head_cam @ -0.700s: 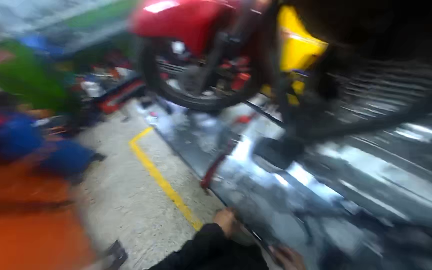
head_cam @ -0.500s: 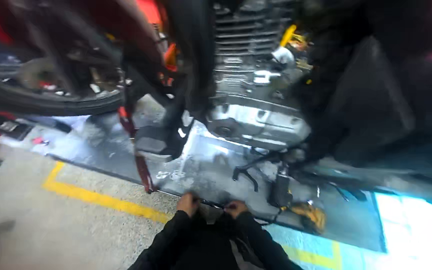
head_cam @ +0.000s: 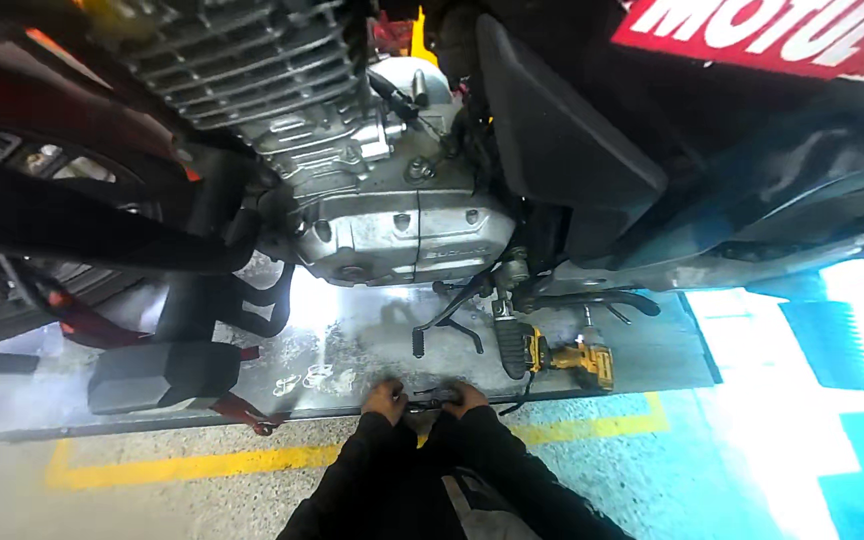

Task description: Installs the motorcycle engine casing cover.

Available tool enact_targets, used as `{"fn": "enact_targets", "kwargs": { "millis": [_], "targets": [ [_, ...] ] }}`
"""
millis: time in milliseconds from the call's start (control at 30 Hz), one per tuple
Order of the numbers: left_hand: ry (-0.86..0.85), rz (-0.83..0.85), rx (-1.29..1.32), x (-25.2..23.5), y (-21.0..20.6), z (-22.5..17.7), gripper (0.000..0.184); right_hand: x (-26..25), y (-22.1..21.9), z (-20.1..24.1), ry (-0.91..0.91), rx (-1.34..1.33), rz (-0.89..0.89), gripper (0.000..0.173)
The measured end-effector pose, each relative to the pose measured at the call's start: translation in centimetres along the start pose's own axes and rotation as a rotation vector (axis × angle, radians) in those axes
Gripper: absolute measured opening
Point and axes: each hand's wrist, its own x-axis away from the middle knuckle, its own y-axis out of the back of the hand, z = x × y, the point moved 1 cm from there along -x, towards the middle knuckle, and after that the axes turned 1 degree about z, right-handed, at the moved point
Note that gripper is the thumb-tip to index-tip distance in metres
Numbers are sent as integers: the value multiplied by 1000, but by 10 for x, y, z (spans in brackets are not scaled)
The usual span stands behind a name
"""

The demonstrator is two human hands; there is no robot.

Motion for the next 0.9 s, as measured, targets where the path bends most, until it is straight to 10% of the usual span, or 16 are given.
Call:
{"fn": "enact_targets", "kwargs": {
  "millis": [200, 333, 467, 900],
  "targets": [
    [-245, -374, 80, 94, 61, -11, 34, 94, 17, -32, 109, 169, 161, 62],
    [-650, -795, -57, 157, 129, -88, 27, 136, 59, 69, 571, -606, -33, 41],
    [-843, -1123, -358, 172, 183, -168, 35, 120, 93, 173, 480, -1366, -10, 41],
    [-701, -1188, -737, 147, 207, -236, 67, 88, 113, 202, 422, -2019, 91, 43]
  ]
}}
